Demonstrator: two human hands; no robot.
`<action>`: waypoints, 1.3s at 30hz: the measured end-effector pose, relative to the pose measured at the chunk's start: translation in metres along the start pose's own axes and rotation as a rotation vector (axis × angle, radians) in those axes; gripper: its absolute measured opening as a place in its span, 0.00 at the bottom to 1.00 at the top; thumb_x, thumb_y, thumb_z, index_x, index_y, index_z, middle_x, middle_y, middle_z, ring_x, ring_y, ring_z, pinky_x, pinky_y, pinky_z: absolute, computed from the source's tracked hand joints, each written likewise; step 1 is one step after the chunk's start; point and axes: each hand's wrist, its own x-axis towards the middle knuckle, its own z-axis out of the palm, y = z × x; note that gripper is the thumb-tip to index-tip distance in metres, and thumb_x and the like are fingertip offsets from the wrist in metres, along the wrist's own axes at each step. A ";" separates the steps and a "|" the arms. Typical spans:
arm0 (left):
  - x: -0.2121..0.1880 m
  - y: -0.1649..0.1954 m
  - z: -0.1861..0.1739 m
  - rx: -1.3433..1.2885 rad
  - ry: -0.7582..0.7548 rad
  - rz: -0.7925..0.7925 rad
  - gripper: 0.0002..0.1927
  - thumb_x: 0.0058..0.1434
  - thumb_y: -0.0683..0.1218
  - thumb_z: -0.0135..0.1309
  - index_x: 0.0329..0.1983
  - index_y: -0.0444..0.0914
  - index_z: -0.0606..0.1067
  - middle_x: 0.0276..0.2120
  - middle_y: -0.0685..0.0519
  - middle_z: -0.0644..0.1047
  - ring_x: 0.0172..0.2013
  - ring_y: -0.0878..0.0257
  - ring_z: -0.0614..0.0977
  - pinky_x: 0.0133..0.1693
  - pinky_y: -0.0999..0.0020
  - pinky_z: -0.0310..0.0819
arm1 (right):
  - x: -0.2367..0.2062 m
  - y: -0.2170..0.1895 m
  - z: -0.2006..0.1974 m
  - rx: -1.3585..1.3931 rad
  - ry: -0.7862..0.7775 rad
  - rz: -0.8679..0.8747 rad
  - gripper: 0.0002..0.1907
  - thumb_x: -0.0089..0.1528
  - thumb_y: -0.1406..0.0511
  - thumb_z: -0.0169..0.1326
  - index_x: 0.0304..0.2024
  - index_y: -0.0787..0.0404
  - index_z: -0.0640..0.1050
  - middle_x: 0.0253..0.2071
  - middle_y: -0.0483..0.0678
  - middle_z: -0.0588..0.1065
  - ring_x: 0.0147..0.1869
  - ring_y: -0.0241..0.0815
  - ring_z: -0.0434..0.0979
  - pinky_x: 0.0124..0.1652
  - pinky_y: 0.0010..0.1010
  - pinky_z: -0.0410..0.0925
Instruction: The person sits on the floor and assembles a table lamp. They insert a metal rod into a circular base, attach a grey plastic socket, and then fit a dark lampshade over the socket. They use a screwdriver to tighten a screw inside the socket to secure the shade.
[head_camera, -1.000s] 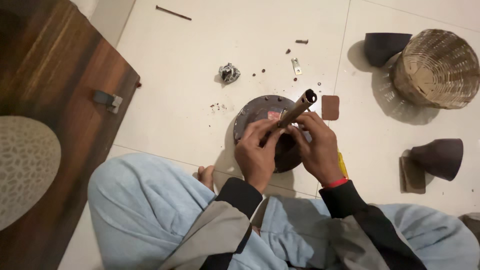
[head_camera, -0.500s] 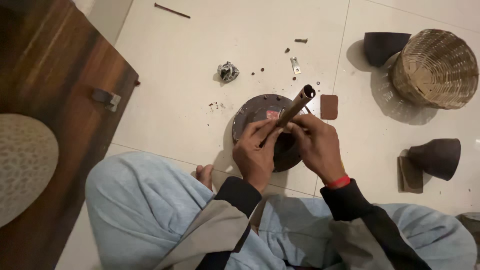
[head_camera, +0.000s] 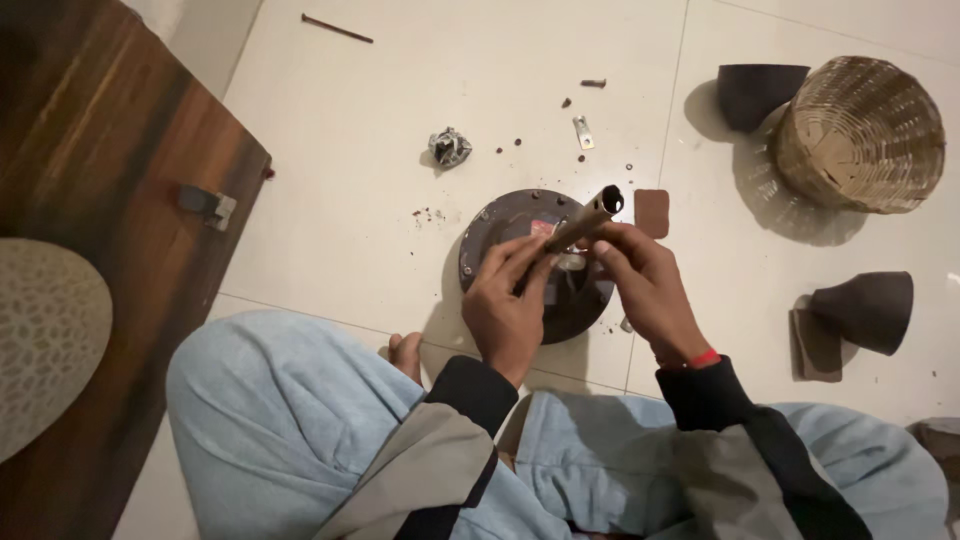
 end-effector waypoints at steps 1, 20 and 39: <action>0.000 0.000 0.000 0.004 0.000 0.010 0.11 0.64 0.43 0.62 0.50 0.39 0.82 0.45 0.53 0.83 0.43 0.58 0.86 0.43 0.68 0.79 | -0.002 0.001 0.001 0.002 -0.001 -0.027 0.15 0.70 0.67 0.50 0.57 0.67 0.76 0.48 0.47 0.80 0.50 0.31 0.78 0.46 0.23 0.71; 0.001 -0.007 -0.001 0.022 -0.025 0.005 0.12 0.62 0.42 0.63 0.49 0.39 0.82 0.44 0.52 0.83 0.42 0.58 0.86 0.42 0.67 0.79 | 0.000 0.031 -0.004 -0.018 0.152 -0.060 0.09 0.68 0.68 0.56 0.49 0.65 0.76 0.45 0.46 0.78 0.49 0.35 0.77 0.46 0.27 0.72; 0.004 -0.017 -0.007 0.090 -0.041 0.112 0.14 0.60 0.43 0.65 0.49 0.40 0.81 0.43 0.51 0.82 0.35 0.57 0.84 0.37 0.65 0.77 | -0.007 0.065 -0.055 -0.787 0.277 -0.005 0.15 0.60 0.66 0.57 0.49 0.62 0.79 0.44 0.55 0.81 0.46 0.53 0.82 0.46 0.42 0.73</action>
